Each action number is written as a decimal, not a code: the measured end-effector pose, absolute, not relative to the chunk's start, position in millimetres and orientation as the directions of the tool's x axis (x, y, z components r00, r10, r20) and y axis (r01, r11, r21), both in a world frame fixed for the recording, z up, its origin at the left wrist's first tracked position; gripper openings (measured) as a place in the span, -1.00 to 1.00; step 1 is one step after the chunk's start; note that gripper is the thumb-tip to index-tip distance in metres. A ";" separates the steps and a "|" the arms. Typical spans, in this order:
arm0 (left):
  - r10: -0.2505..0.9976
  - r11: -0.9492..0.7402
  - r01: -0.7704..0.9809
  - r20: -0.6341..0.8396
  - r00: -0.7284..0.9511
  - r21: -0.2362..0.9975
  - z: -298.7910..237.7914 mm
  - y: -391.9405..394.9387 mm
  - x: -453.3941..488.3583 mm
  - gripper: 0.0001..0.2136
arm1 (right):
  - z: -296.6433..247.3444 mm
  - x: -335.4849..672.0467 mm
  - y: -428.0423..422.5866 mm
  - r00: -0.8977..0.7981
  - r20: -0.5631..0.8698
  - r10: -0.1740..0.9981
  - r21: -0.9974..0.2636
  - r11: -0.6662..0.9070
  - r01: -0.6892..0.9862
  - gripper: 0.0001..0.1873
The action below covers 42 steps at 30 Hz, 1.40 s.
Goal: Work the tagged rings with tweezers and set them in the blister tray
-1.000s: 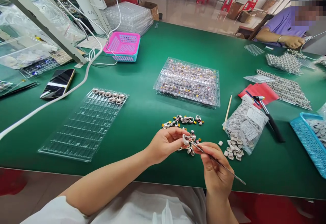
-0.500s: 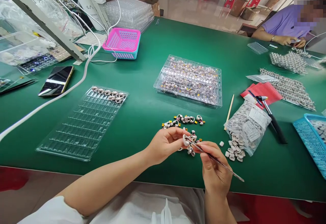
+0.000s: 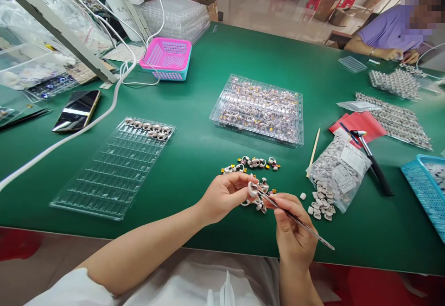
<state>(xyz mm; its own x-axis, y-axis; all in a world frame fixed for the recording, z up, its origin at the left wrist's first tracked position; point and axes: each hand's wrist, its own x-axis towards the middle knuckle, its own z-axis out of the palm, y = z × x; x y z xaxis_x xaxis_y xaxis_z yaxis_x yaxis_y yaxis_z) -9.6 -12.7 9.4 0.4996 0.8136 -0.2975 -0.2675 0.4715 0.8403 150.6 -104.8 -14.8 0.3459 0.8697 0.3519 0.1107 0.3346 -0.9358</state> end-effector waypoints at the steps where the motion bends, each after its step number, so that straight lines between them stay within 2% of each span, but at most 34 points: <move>1: 0.813 0.475 -0.268 -0.301 0.499 0.838 9.6 -12.6 -9.6 -0.66 | -15.3 150.9 -104.4 0.349 0.353 0.868 -0.936 0.332 0.121 -0.73; 10: 0.817 0.471 -0.271 -0.300 0.492 0.840 9.8 -12.2 -9.5 -0.65 | -18.3 151.1 -102.8 0.353 0.374 0.858 -0.927 0.344 0.147 -0.74; 29: 0.815 0.466 -0.244 -0.306 0.492 0.851 10.5 -11.6 -9.1 -0.68 | -17.5 148.2 -100.7 0.364 0.325 0.873 -0.945 0.308 0.107 -0.75; 37: 0.813 0.447 -0.254 -0.272 0.514 0.857 6.8 -12.8 -10.0 -0.69 | -13.1 149.0 -95.1 0.344 0.238 0.908 -0.958 0.277 -0.069 -0.82; 42: 0.811 0.439 -0.228 -0.273 0.518 0.869 7.8 -12.3 -10.4 -0.68 | -11.9 150.7 -94.6 0.307 0.221 0.926 -0.959 0.263 -0.104 -0.83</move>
